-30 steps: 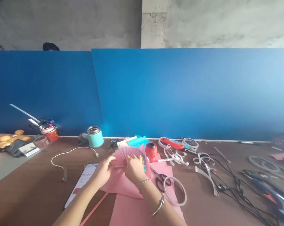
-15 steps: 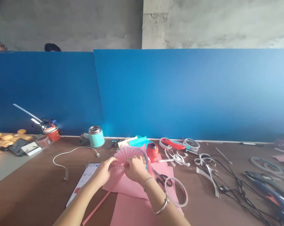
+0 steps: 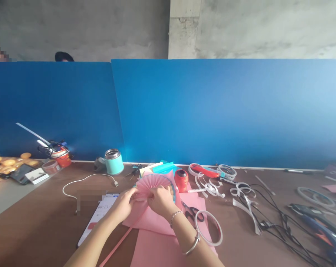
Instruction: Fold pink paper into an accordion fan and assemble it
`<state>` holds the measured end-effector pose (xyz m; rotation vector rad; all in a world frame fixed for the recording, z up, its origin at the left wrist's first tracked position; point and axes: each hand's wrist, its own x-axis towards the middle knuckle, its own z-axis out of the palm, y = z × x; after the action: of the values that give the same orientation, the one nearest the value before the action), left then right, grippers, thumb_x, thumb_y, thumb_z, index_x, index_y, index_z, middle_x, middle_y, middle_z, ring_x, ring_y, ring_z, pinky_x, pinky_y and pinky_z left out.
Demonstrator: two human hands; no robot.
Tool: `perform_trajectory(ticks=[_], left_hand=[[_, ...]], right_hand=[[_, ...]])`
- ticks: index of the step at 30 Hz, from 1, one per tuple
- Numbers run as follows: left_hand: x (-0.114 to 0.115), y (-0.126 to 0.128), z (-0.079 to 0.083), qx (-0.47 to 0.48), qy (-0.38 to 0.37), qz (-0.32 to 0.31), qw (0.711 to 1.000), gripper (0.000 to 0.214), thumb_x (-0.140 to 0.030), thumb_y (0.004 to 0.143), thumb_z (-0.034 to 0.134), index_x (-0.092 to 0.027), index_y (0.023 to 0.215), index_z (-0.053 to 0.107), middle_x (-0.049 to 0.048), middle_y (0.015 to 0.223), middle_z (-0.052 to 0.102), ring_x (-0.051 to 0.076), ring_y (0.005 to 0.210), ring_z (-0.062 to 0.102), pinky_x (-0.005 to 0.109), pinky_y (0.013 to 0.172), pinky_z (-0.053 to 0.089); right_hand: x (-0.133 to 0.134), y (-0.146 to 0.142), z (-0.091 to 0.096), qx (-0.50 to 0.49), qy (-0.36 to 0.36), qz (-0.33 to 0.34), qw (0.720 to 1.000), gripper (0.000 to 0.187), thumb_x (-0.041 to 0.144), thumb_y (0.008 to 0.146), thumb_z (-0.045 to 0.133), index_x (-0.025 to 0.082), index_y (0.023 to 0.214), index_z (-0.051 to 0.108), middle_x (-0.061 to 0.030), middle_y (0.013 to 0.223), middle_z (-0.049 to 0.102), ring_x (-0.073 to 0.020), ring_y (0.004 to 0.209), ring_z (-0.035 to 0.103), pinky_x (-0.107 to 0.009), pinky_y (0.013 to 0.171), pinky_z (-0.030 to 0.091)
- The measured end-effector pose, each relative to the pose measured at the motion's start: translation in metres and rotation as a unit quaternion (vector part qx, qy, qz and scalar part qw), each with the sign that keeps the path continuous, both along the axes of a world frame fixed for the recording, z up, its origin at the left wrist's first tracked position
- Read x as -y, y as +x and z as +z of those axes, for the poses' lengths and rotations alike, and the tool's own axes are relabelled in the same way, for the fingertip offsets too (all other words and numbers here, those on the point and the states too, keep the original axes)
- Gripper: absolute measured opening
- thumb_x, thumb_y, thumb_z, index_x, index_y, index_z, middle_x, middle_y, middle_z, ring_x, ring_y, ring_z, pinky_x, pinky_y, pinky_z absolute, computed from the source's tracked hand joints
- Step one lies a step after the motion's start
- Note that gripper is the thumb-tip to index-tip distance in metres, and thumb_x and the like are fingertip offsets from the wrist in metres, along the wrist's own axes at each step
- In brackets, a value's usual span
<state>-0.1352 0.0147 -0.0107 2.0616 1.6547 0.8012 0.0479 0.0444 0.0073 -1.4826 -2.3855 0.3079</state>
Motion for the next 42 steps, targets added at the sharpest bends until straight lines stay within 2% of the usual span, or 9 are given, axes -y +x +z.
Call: perform_trajectory(ticks=[3,6,10,17,21,26,30,37,42], left_hand=[[0.003,0.002,0.003,-0.036,0.000,0.008,0.999,0.027,-0.008,0.078,0.054,-0.021,0.100,0.063,0.0069,0.094,0.066,0.020,0.090,0.060,0.028,0.077,0.041],[0.005,0.008,0.005,-0.070,0.024,0.013,0.997,0.013,-0.027,0.080,0.060,-0.020,0.090,0.064,0.0071,0.089,0.066,0.022,0.088,0.059,0.030,0.076,0.040],[0.002,0.017,0.004,-0.119,0.054,0.015,0.991,0.024,-0.041,0.084,0.054,-0.020,0.080,0.063,0.0069,0.087,0.068,0.025,0.088,0.058,0.032,0.073,0.038],[-0.005,0.022,-0.007,-0.160,0.061,0.031,0.985,0.020,-0.032,0.088,0.049,-0.019,0.083,0.064,0.0073,0.090,0.068,0.025,0.093,0.058,0.034,0.076,0.037],[-0.005,0.022,-0.008,-0.149,0.058,0.033,0.987,0.013,-0.024,0.086,0.051,-0.020,0.084,0.063,0.0066,0.094,0.068,0.024,0.096,0.058,0.033,0.077,0.037],[-0.006,0.021,-0.007,-0.140,0.060,0.032,0.988,0.014,-0.025,0.085,0.052,-0.019,0.082,0.064,0.0073,0.090,0.068,0.024,0.093,0.058,0.033,0.077,0.038],[-0.005,0.020,-0.005,-0.146,0.053,0.022,0.988,0.016,-0.022,0.085,0.050,-0.019,0.083,0.065,0.0073,0.089,0.068,0.024,0.094,0.059,0.033,0.077,0.037],[-0.003,0.020,0.001,-0.127,0.062,0.014,0.990,0.028,-0.040,0.087,0.049,-0.019,0.078,0.067,0.0079,0.085,0.069,0.025,0.089,0.060,0.034,0.075,0.038],[-0.002,0.019,0.003,-0.121,0.066,0.008,0.990,0.024,-0.031,0.088,0.048,-0.019,0.081,0.068,0.0080,0.085,0.069,0.024,0.088,0.060,0.034,0.075,0.039]], right_hand=[[0.000,0.000,-0.001,0.002,-0.001,0.004,1.000,0.012,0.018,0.074,0.056,0.021,0.074,0.068,-0.0002,0.078,0.071,-0.0193,0.085,0.059,-0.032,0.079,0.027],[0.001,-0.001,-0.002,0.006,-0.001,0.007,1.000,0.012,0.018,0.074,0.056,0.021,0.074,0.068,-0.0006,0.078,0.072,-0.0196,0.086,0.059,-0.032,0.078,0.026],[0.001,-0.001,-0.003,0.010,0.004,0.009,1.000,0.012,0.019,0.076,0.055,0.020,0.072,0.067,-0.0024,0.077,0.071,-0.0208,0.085,0.058,-0.033,0.077,0.025],[-0.001,-0.002,-0.006,0.033,0.044,0.019,0.998,0.013,0.021,0.078,0.054,0.019,0.071,0.064,-0.0036,0.077,0.071,-0.0218,0.086,0.056,-0.033,0.074,0.023],[-0.001,-0.002,-0.008,0.036,0.073,0.021,0.996,0.012,0.020,0.078,0.053,0.019,0.070,0.062,-0.0038,0.079,0.069,-0.0210,0.085,0.055,-0.033,0.072,0.022],[-0.001,-0.002,-0.011,0.024,0.093,0.026,0.995,0.011,0.019,0.078,0.052,0.018,0.071,0.061,-0.0030,0.082,0.068,-0.0197,0.084,0.055,-0.032,0.071,0.021],[-0.001,-0.001,-0.009,0.032,0.083,0.039,0.995,0.010,0.018,0.077,0.053,0.018,0.073,0.062,-0.0030,0.080,0.068,-0.0200,0.084,0.056,-0.033,0.073,0.022],[0.000,-0.001,-0.001,0.044,0.044,0.022,0.998,0.012,0.020,0.077,0.054,0.019,0.076,0.065,-0.0042,0.080,0.070,-0.0219,0.085,0.059,-0.034,0.077,0.025],[-0.003,-0.001,-0.003,0.030,0.024,-0.003,0.999,0.016,0.022,0.080,0.052,0.021,0.080,0.069,-0.0057,0.084,0.071,-0.0229,0.088,0.060,-0.034,0.081,0.028]])
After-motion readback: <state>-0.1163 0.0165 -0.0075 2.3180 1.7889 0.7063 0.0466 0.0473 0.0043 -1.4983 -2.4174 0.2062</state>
